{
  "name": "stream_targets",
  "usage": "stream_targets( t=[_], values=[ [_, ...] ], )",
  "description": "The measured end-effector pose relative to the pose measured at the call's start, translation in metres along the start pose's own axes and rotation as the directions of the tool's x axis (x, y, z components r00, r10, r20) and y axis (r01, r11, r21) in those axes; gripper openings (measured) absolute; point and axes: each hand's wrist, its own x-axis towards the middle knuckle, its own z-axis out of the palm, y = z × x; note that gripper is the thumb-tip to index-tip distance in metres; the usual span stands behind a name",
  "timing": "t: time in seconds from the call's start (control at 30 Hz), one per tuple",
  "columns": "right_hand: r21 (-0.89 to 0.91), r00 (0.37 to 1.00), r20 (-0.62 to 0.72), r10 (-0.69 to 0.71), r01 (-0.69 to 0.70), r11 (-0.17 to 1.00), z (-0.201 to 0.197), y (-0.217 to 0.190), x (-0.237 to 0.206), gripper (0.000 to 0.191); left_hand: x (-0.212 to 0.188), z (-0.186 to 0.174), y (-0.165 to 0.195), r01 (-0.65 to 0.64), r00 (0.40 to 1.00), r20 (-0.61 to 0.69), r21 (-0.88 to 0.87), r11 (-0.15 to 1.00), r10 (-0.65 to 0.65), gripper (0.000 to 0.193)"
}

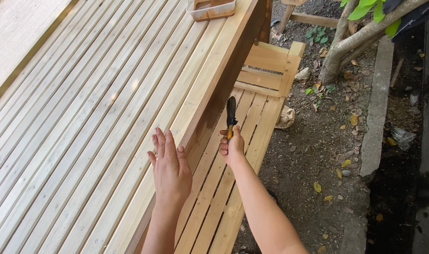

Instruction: The person applies brown wood stain to a slatted wooden table and bench outdoors. They dip a brush into a plastic container of stain and brush the stain along the table edges, frame rails, and bench slats, working around the furniture piece by piece.

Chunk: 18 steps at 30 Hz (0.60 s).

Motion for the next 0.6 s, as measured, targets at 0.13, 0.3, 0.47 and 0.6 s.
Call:
stream_targets(
  t=[0.13, 0.3, 0.47, 0.6],
  values=[
    [-0.462, 0.985, -0.043, -0.168, 0.129, 0.878, 0.019, 0.019, -0.014, 0.046, 0.000, 0.002, -0.007, 0.026, 1.000, 0.006, -0.027, 0.999, -0.026, 0.058],
    [-0.588, 0.959, 0.058, -0.279, 0.258, 0.767, 0.010, 0.094, -0.080, 0.046, 0.007, 0.011, -0.008, 0.019, 1.000, 0.008, -0.028, 0.999, -0.018, 0.057],
    [-0.640, 0.972, 0.038, -0.231, 0.201, 0.742, 0.009, 0.081, -0.069, 0.049, 0.018, 0.014, -0.004, 0.006, 1.000, 0.018, -0.051, 0.999, -0.005, 0.057],
    [-0.637, 0.971, -0.053, -0.233, 0.147, 0.757, 0.042, -0.022, 0.012, 0.047, 0.017, 0.014, 0.002, 0.014, 1.000, 0.027, -0.042, 0.999, -0.013, 0.057]
  ],
)
